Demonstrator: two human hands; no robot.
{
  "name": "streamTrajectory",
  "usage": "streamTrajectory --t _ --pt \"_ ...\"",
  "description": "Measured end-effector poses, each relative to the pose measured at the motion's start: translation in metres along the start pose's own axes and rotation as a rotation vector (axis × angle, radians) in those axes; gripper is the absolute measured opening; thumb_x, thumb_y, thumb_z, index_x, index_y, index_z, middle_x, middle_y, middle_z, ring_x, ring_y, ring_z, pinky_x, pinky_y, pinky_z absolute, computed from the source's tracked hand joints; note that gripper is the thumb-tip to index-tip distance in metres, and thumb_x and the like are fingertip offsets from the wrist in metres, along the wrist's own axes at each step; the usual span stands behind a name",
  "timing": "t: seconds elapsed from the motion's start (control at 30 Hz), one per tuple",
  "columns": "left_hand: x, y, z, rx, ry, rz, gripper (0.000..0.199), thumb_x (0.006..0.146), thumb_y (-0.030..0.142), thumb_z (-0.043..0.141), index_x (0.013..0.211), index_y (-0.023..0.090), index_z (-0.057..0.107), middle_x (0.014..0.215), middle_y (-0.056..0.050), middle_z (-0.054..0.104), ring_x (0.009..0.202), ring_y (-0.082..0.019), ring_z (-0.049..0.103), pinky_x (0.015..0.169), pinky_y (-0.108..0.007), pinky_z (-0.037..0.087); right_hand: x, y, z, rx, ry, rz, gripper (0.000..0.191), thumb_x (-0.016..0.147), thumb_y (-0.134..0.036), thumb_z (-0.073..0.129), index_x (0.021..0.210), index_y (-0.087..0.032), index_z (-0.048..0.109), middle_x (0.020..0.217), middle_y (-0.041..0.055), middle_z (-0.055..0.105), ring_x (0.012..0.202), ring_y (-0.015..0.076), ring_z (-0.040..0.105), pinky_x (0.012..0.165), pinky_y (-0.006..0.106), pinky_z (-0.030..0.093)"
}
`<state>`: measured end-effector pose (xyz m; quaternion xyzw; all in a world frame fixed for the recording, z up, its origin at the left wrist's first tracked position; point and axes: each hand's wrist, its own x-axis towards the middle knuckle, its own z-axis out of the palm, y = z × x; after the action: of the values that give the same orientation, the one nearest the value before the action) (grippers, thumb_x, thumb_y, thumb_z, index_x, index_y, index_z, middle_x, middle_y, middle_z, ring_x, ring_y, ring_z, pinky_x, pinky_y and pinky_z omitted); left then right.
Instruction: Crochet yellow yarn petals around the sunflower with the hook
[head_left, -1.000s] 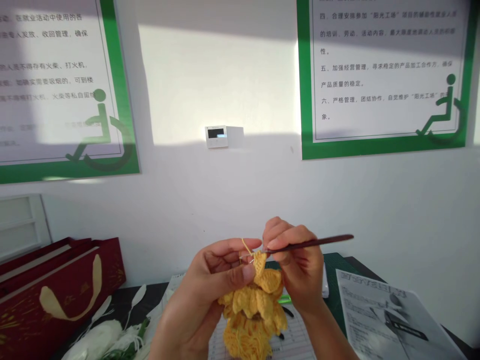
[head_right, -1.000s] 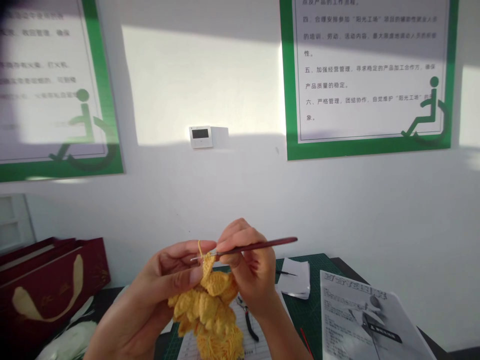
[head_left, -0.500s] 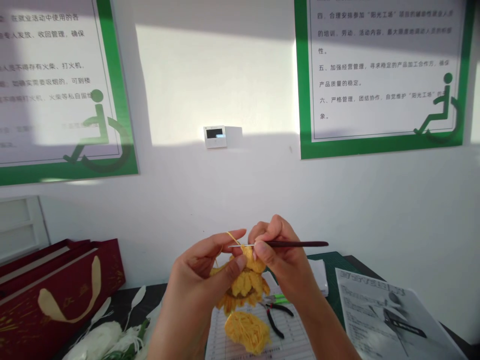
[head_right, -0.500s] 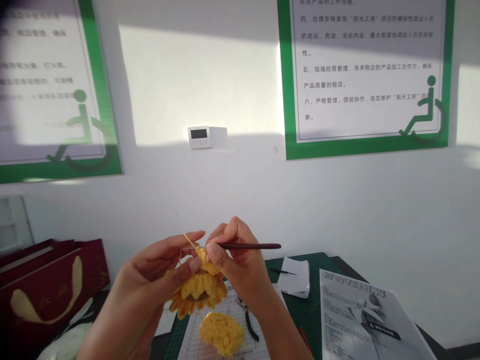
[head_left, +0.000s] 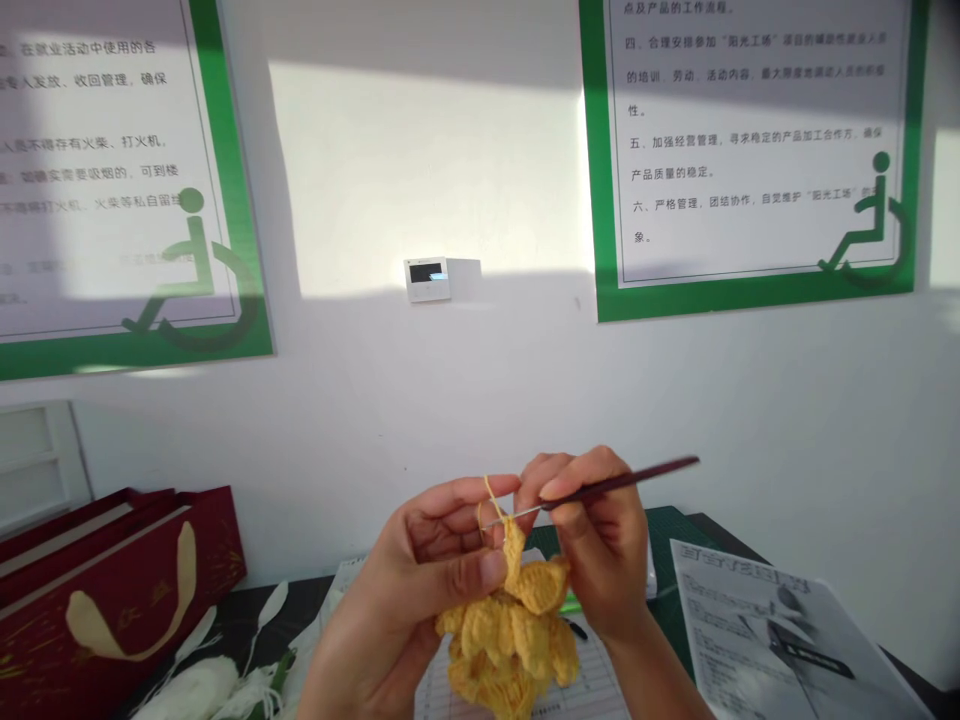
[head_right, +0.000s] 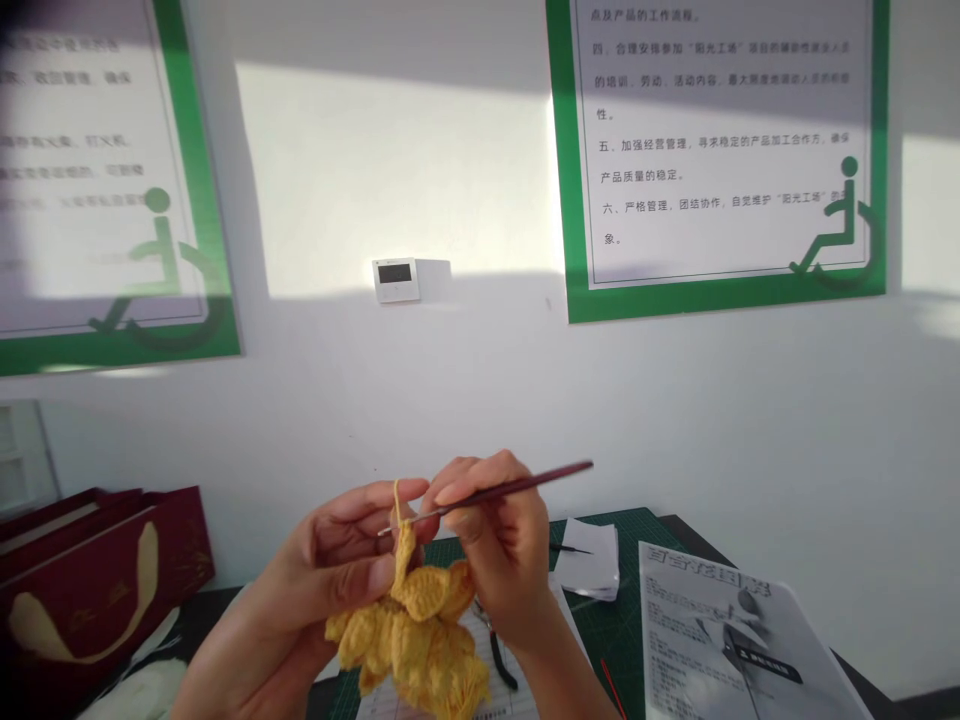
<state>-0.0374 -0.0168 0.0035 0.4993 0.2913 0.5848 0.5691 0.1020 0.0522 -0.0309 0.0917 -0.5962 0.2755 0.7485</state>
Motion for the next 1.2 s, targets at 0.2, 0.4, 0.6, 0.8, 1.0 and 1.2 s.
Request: streamTrajectory --t 0.2,0.4,0.6,0.8,1.0,1.2 --pt "-0.004 0.006 -0.006 0.053 -0.036 0.019 0.031 0.055 0.021 0.098 0.085 0.017 0.087 0.071 -0.005 0.073 0.062 -0.013 0.063 0.058 -0.02 0.052 0.005 -0.01 0.003 0.312 0.033 0.396 0.021 0.102 -0.037 0.057 0.087 -0.023 0.053 0.061 -0.0058 0.053 0.05 0.0114 0.046 0.051 0.025 0.038" --pt "-0.007 0.0 0.003 0.214 0.196 0.24 0.026 0.067 0.02 0.095 0.091 0.023 0.087 0.082 -0.007 0.079 0.082 -0.022 0.073 0.073 -0.028 0.059 0.005 -0.006 0.008 0.335 -0.063 0.558 0.029 0.096 -0.037 0.069 0.079 -0.022 0.05 0.068 -0.005 0.057 0.057 0.0093 0.05 0.058 0.023 0.042" --pt "-0.006 -0.006 0.007 0.216 0.288 0.29 0.041 0.065 0.021 0.095 0.105 0.021 0.086 0.078 -0.006 0.075 0.081 -0.021 0.071 0.073 -0.028 0.06 0.004 -0.009 0.0 -0.203 -0.132 0.166 0.008 0.094 -0.02 0.071 0.091 -0.023 0.063 0.093 0.0021 0.069 0.091 0.0169 0.068 0.082 0.031 0.055" --pt "-0.001 -0.01 0.012 0.13 0.359 0.325 0.048 0.065 0.017 0.094 0.112 0.02 0.083 0.078 -0.006 0.077 0.074 -0.017 0.071 0.067 -0.023 0.058 -0.001 -0.003 0.0 -0.778 -0.227 -0.486 0.029 0.092 -0.001 0.062 0.114 -0.018 0.068 0.104 0.0131 0.074 0.094 0.0231 0.07 0.075 0.039 0.061" --pt "-0.003 -0.008 0.014 0.036 0.318 0.181 0.045 0.061 0.015 0.096 0.105 0.019 0.085 0.076 -0.004 0.075 0.069 -0.015 0.07 0.064 -0.021 0.057 -0.008 0.008 0.007 -0.586 -0.063 -0.473 0.046 0.089 0.006 0.061 0.127 -0.019 0.067 0.107 0.0122 0.075 0.093 0.0219 0.071 0.073 0.04 0.064" --pt "-0.004 -0.008 0.013 0.053 0.268 0.154 0.039 0.065 0.019 0.096 0.102 0.02 0.086 0.081 -0.005 0.076 0.08 -0.019 0.073 0.077 -0.026 0.059 -0.012 0.008 0.015 -0.365 0.112 -0.368 0.037 0.092 0.0 0.064 0.116 -0.027 0.071 0.102 0.0055 0.077 0.09 0.0197 0.074 0.078 0.039 0.064"
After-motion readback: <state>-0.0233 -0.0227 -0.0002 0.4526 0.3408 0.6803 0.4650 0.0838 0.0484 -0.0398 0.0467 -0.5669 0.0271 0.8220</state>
